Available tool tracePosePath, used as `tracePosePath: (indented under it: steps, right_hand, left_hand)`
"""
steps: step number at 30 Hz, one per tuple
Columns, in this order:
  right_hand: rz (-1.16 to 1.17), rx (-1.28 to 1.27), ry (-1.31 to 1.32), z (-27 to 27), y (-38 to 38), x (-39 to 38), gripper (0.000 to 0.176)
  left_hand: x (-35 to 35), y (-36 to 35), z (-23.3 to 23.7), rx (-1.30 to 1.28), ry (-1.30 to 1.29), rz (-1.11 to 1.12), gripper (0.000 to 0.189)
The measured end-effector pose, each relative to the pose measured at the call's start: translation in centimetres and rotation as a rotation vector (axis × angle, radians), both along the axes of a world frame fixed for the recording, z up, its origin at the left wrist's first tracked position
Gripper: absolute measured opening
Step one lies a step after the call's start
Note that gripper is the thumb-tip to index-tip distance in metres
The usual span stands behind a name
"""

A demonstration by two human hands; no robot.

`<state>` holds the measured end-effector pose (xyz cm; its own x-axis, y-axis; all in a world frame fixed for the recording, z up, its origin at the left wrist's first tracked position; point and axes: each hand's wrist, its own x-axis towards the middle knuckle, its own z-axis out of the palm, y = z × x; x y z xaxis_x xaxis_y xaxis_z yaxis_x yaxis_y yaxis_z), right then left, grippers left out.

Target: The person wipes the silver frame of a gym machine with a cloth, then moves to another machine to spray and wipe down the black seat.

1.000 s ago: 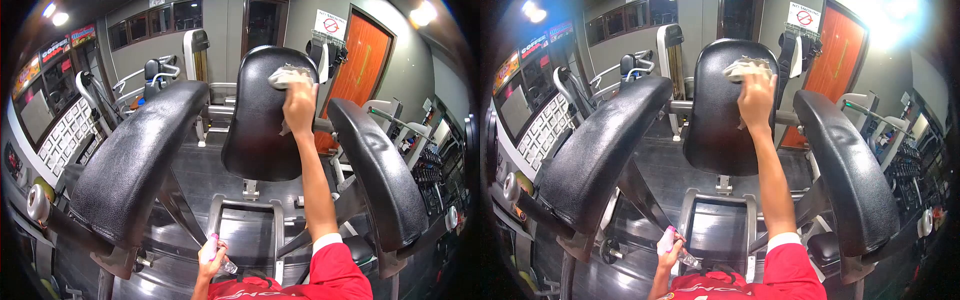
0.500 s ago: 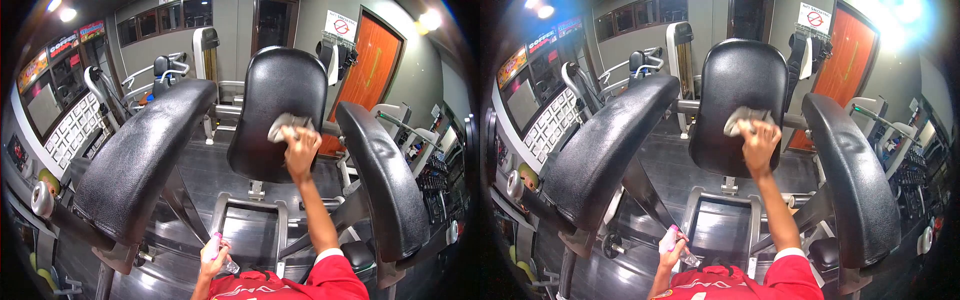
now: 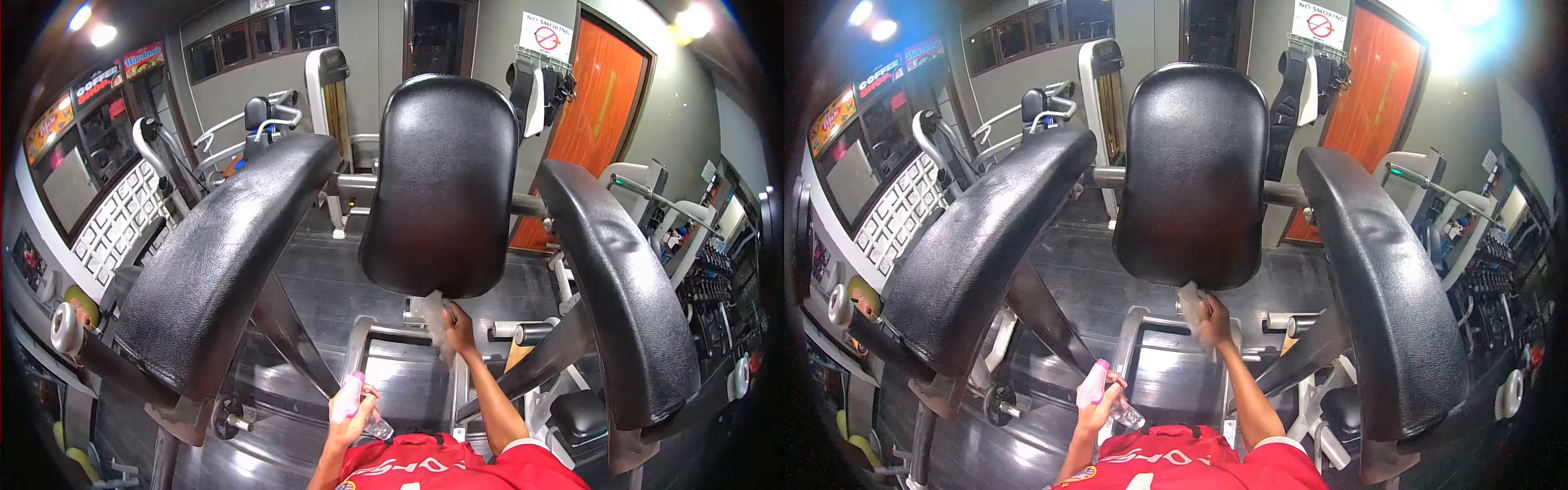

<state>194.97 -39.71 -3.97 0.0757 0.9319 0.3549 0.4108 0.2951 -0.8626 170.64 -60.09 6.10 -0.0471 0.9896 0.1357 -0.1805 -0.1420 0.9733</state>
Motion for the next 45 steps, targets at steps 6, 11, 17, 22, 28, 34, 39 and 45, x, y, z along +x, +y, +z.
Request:
tracePosePath:
  steps: [6,11,17,22,28,34,39,45]
  right_hand:
    - [0.099,0.618,0.183,19.7,-0.5,-0.5,0.025]
    - [-0.394,1.12,-0.18,32.0,3.5,0.1,0.032]
    - [-0.564,0.962,-0.685,28.7,8.5,-0.2,0.043]
    - [-0.676,0.931,-0.531,19.9,5.7,0.1,0.031]
    - [-0.694,0.633,-0.289,4.0,0.9,-0.4,0.037]
    - [-0.506,0.177,0.201,-3.0,-1.6,-2.0,0.027]
    - [-0.906,0.498,0.389,2.6,-0.8,-1.0,0.042]
    - [-0.583,0.93,0.369,24.3,5.2,2.9,0.038]
  left_hand:
    - [1.5,0.6,0.1,-0.021,-0.018,-0.023,0.012]
    - [2.3,1.1,-0.5,0.019,-0.028,-0.088,0.016]
    - [2.1,2.4,-1.5,0.045,-0.034,-0.155,0.017]
    - [-0.2,3.3,-0.6,0.073,-0.007,-0.176,0.017]
    - [-2.1,4.2,-1.0,0.081,0.022,-0.17,0.016]
    - [-1.7,4.5,-1.3,0.123,0.038,-0.163,0.014]
    - [-1.2,4.7,-1.6,0.118,0.011,-0.167,0.014]
    - [-0.6,4.3,-1.3,0.125,0.095,-0.173,0.015]
